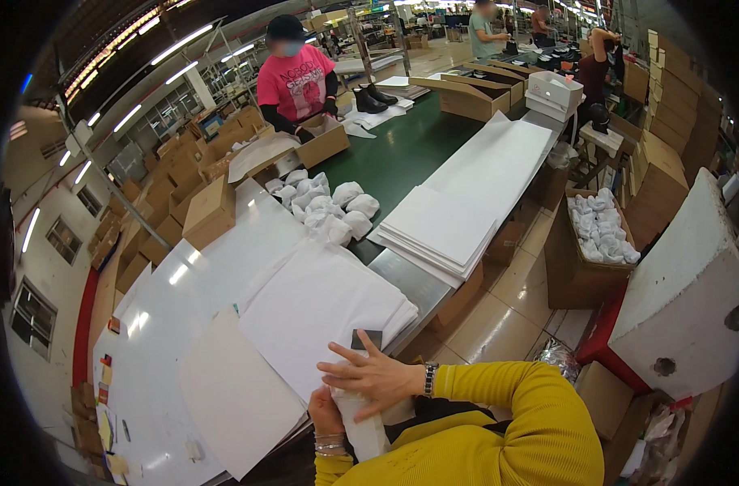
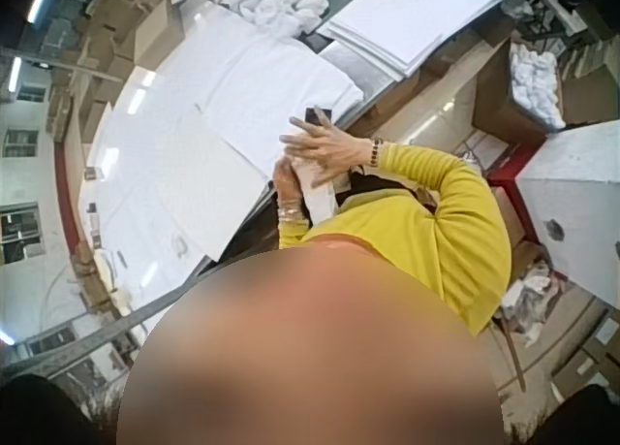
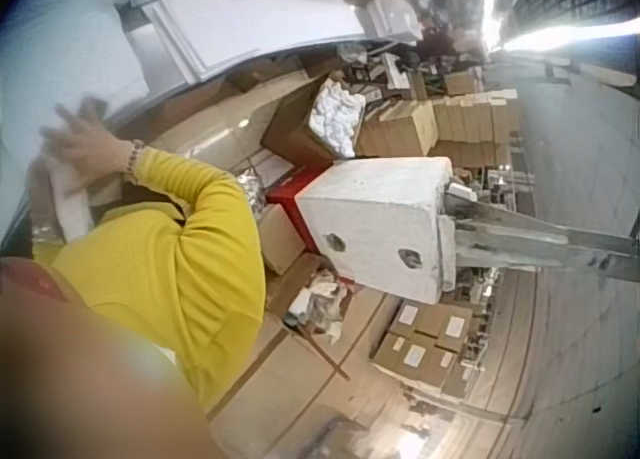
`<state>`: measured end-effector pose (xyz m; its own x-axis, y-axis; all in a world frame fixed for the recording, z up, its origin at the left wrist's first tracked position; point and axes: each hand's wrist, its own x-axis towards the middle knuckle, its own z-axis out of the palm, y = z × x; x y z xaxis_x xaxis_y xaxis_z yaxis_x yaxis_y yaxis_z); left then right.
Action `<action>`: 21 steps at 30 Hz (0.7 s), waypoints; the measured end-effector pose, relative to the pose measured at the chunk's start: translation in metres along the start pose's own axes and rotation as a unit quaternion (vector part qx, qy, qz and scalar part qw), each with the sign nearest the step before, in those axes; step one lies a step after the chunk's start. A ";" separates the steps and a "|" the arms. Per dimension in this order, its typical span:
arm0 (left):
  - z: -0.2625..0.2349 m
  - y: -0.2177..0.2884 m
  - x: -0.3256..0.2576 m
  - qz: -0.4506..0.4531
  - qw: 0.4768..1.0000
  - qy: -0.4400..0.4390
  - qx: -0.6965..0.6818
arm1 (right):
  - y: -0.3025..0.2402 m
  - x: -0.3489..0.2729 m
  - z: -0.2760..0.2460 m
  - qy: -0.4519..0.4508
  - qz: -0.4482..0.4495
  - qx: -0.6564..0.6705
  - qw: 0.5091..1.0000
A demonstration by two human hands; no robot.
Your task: Wraps batches of white shoe insoles or lining material in tissue paper at a workstation.
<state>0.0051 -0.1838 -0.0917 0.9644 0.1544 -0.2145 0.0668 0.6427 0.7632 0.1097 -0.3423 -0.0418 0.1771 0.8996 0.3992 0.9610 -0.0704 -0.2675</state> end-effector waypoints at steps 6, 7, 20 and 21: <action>0.001 -0.004 -0.003 0.003 0.994 -0.006 0.105 | 0.002 -0.001 0.004 -0.018 0.052 0.225 0.973; 0.006 -0.002 0.000 0.006 0.996 0.026 0.081 | 0.007 -0.005 0.004 0.043 0.068 0.303 0.950; -0.019 -0.032 0.053 -0.058 0.991 0.057 -0.104 | -0.006 -0.018 0.016 0.101 -0.130 0.024 0.986; -0.005 -0.029 0.048 0.011 0.997 0.070 -0.032 | -0.005 -0.019 0.018 0.071 -0.113 0.022 0.991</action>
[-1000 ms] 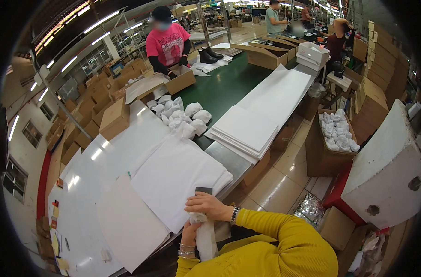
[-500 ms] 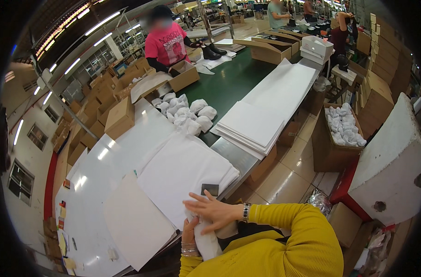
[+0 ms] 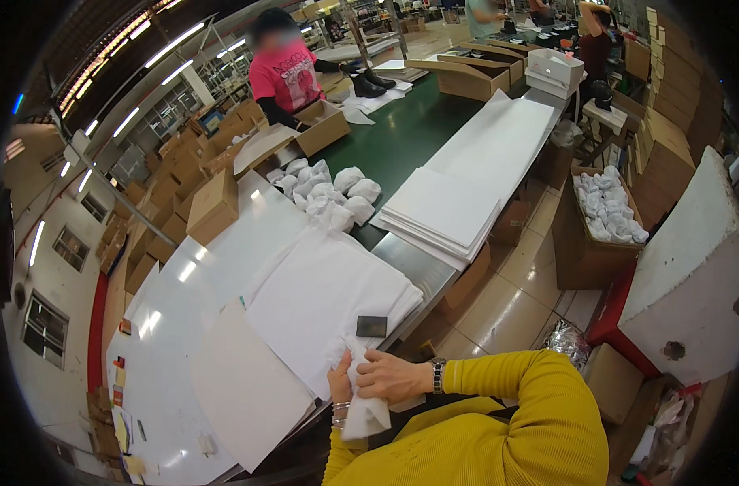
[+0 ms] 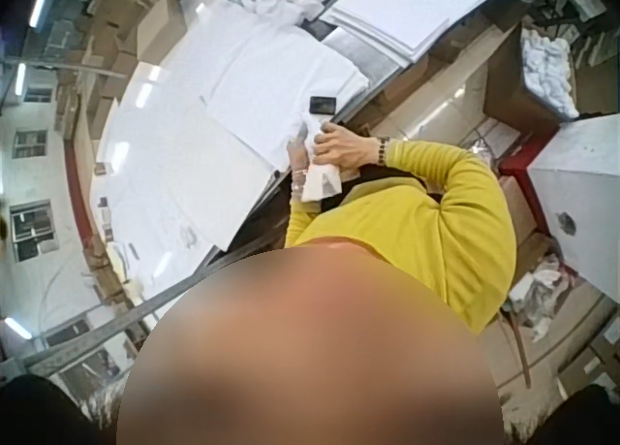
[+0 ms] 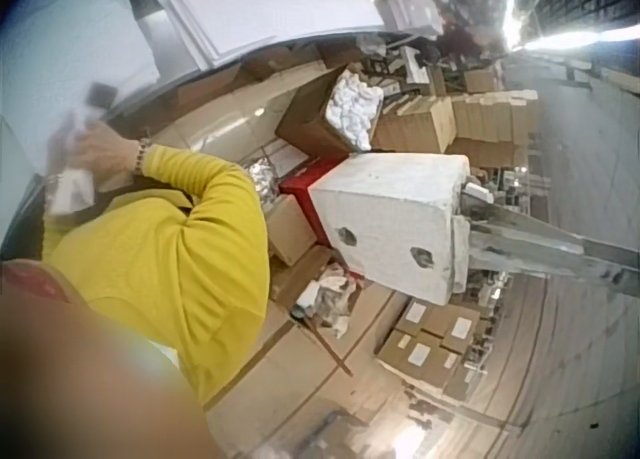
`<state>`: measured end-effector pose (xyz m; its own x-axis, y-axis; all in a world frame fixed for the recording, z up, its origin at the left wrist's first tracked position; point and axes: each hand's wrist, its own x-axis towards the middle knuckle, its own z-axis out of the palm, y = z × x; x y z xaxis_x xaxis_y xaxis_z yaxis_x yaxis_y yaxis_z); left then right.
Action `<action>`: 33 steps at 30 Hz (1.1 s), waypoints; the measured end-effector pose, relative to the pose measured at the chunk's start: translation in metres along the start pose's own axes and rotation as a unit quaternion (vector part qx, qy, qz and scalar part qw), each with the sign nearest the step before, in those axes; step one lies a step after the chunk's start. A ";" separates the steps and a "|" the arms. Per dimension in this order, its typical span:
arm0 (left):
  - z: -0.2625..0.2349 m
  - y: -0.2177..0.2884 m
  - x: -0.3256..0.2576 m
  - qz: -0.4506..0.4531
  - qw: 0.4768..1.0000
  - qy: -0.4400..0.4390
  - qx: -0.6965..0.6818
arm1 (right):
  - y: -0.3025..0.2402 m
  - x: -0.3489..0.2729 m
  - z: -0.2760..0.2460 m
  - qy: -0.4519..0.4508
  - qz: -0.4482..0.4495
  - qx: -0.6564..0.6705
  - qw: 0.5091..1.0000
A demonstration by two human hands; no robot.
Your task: Wraps batches of white shoe insoles or lining material in tissue paper at a workstation.
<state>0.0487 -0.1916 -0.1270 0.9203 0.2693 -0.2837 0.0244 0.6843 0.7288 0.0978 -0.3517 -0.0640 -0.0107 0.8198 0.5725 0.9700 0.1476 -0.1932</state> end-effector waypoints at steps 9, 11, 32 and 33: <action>0.022 0.000 -0.013 0.148 0.960 -0.098 0.218 | 0.006 0.027 -0.022 0.283 0.309 0.228 0.879; 0.061 0.026 -0.041 0.063 0.991 -0.122 -0.005 | 0.011 0.016 -0.016 0.221 0.347 0.331 0.849; -0.015 -0.032 -0.035 -0.158 0.983 -0.034 -0.090 | -0.005 -0.017 0.012 -0.007 0.130 0.215 0.968; -0.019 -0.037 -0.038 -0.162 0.982 -0.035 -0.092 | -0.006 -0.013 0.006 -0.044 0.113 0.205 0.971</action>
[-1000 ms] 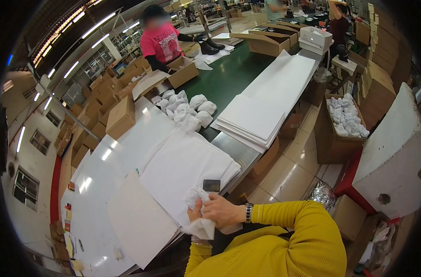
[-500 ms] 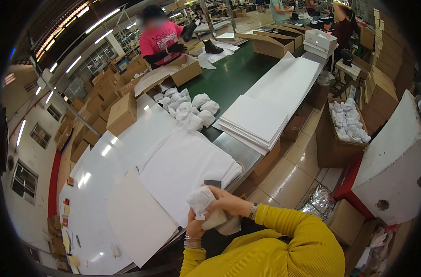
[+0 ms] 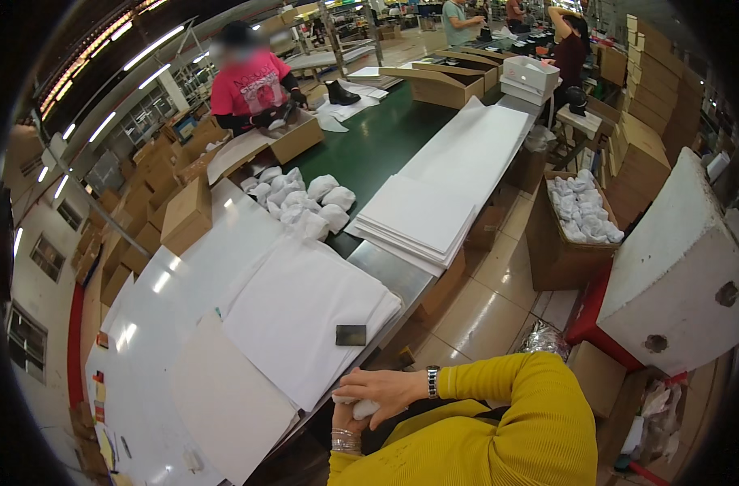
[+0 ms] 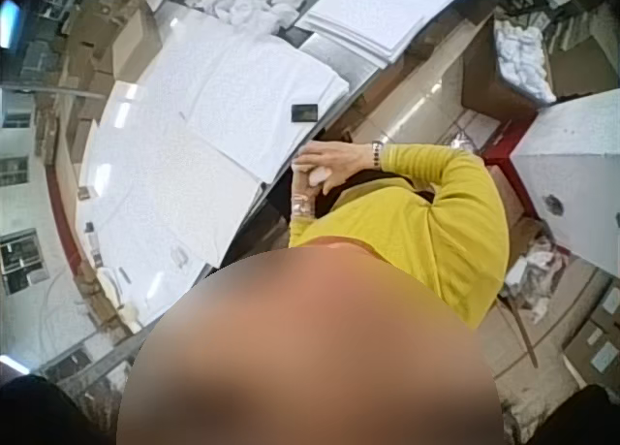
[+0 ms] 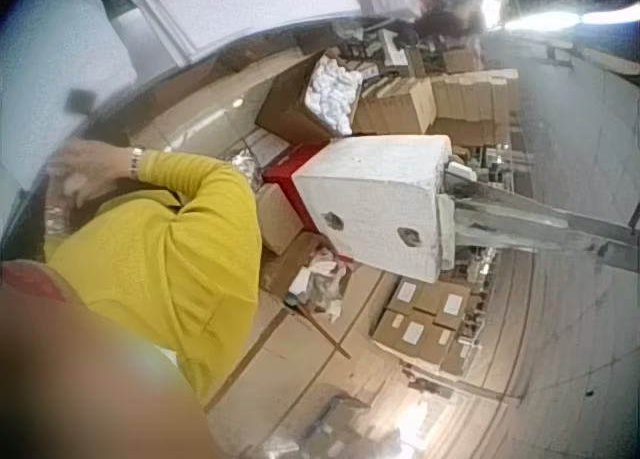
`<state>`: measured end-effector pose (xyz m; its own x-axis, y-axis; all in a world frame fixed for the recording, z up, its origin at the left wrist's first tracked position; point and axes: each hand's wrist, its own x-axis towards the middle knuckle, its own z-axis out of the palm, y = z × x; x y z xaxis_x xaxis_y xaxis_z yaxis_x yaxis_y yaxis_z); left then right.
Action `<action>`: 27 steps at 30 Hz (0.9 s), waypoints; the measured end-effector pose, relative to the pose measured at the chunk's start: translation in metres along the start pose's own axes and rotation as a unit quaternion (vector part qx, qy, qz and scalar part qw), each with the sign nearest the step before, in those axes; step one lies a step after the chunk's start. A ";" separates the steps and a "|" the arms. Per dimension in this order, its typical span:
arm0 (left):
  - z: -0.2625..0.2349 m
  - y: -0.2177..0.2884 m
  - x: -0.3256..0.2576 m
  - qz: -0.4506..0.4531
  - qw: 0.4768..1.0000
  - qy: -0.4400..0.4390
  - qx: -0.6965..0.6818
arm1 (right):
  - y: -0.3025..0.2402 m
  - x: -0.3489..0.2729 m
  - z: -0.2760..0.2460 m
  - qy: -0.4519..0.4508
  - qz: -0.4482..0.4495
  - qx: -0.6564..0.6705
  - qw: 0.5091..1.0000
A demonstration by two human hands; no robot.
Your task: Wraps batches of white shoe insoles or lining material in tissue paper at a workstation.
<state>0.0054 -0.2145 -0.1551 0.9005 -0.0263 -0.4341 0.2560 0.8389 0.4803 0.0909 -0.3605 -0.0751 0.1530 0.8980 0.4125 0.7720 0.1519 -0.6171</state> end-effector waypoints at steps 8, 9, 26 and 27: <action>0.019 0.000 -0.045 0.006 0.997 -0.073 0.017 | -0.004 0.004 -0.016 -0.061 0.064 0.084 0.993; 0.038 0.010 -0.054 -0.007 0.989 -0.133 -0.069 | -0.004 0.002 -0.012 0.008 0.100 0.142 0.985; 0.021 -0.006 -0.034 0.114 0.910 0.020 0.397 | 0.018 -0.008 -0.026 -0.189 0.377 0.267 0.866; 0.025 -0.007 -0.032 0.120 0.932 0.022 0.342 | 0.021 0.000 -0.034 -0.213 0.363 0.260 0.869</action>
<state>-0.0168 -0.2332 -0.1260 0.9495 0.1524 -0.2742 0.2257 0.2752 0.9345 0.1280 -0.3715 -0.0654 0.1563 0.8896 -0.4293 0.1665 -0.4521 -0.8763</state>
